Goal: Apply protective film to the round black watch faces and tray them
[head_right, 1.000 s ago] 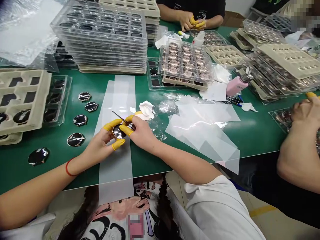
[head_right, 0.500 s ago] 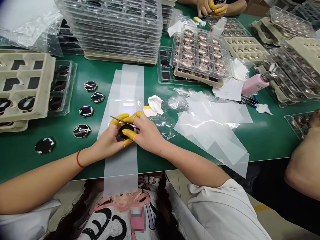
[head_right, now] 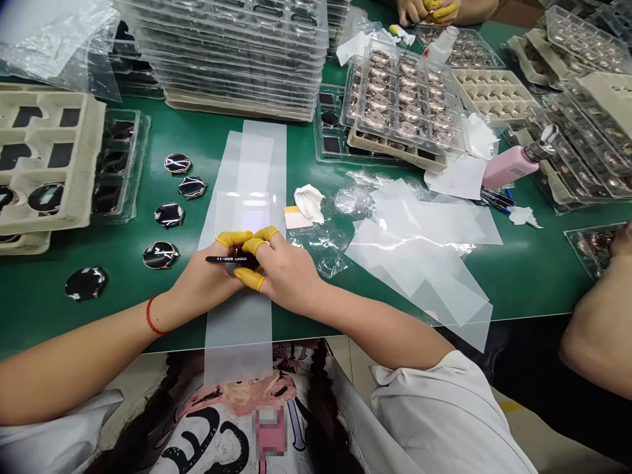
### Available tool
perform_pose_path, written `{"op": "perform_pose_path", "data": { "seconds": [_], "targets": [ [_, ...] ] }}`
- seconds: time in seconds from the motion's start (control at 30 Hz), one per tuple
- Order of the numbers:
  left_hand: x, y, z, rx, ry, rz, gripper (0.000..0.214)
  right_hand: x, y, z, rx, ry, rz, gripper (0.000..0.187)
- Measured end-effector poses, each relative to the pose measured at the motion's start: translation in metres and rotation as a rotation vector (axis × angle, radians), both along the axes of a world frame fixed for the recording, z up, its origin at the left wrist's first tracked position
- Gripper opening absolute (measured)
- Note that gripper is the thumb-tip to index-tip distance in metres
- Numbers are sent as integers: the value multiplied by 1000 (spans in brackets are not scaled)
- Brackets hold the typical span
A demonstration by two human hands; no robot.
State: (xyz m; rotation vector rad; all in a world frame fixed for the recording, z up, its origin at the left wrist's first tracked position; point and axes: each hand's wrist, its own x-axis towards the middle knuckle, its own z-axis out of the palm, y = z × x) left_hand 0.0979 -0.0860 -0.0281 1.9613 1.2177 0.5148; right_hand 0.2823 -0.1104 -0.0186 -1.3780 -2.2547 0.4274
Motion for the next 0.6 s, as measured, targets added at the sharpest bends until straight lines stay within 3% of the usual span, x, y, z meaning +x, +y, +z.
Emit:
{"op": "perform_pose_path", "data": {
  "seconds": [0.13, 0.27, 0.4, 0.47, 0.53, 0.6],
  "targets": [
    [1, 4, -1, -75, -199, 78, 40, 8, 7, 4, -7, 184, 14, 10],
    [8, 8, -10, -163, -421, -18, 39, 4, 15, 1, -141, 347, -11, 4],
    [13, 6, -17, -10, -404, -56, 46, -5, 15, 0, -183, 411, 51, 3],
    [12, 5, -15, -8, -405, -65, 44, 2, 18, 6, -163, 446, 94, 6],
    [10, 4, -10, -106, -437, -35, 46, 23, 25, 15, -77, 395, -24, 9],
    [7, 6, -2, -280, -488, 5, 51, 53, 35, 22, -2, 198, -323, 10]
  ]
}}
